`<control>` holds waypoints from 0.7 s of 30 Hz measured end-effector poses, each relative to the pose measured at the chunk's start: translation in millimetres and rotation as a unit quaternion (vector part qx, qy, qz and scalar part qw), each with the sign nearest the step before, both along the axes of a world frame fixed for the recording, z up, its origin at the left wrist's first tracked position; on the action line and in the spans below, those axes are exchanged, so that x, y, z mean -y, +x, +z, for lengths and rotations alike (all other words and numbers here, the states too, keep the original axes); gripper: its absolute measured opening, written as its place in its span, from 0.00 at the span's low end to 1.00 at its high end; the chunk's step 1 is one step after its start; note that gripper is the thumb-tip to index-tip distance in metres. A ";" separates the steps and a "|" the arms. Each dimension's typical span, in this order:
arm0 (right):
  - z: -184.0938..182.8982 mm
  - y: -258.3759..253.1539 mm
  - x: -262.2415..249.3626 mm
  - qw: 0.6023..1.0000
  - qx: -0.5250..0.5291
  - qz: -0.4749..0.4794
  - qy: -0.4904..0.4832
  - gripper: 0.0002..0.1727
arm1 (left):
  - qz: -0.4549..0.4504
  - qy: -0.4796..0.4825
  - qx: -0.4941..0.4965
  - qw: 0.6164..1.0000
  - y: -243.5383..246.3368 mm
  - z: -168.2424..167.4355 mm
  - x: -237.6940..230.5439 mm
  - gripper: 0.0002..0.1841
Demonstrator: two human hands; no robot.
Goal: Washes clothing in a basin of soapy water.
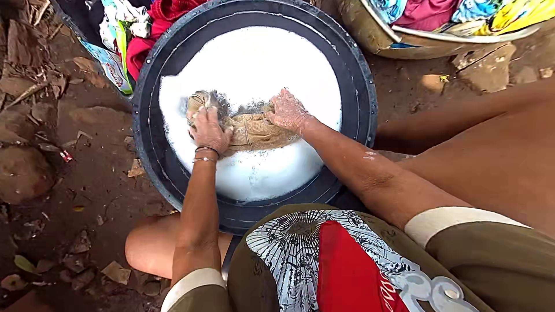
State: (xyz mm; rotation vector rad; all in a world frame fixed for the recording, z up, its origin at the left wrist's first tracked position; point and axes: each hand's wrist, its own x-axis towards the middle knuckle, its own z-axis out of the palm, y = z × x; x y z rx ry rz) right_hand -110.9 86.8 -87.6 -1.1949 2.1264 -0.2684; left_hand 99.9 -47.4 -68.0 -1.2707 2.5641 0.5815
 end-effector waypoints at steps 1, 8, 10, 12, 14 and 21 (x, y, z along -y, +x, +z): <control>-1.8 -0.6 1.7 1.000 0.008 0.008 0.003 0.29 | -0.017 0.014 0.045 0.999 -4.3 -9.5 -5.6 0.41; 4.7 1.5 1.1 0.983 0.164 -0.053 0.065 0.21 | -0.054 0.066 0.145 0.986 -25.5 -10.4 -14.2 0.31; 18.4 6.5 4.5 0.958 0.246 -0.142 -0.028 0.19 | -0.054 0.047 0.084 0.994 -22.1 -9.0 -9.1 0.25; 36.3 10.2 13.5 0.904 0.320 -0.224 -0.171 0.12 | -0.073 0.037 0.021 0.996 -16.7 -8.8 -2.7 0.19; 47.1 8.4 25.5 0.811 0.407 -0.296 -0.300 0.07 | -0.061 0.025 -0.093 0.993 -11.2 -5.0 4.2 0.16; 7.7 13.6 3.8 0.804 0.461 -0.335 -0.169 0.23 | -0.059 0.076 0.060 0.994 -10.6 -6.0 1.2 0.28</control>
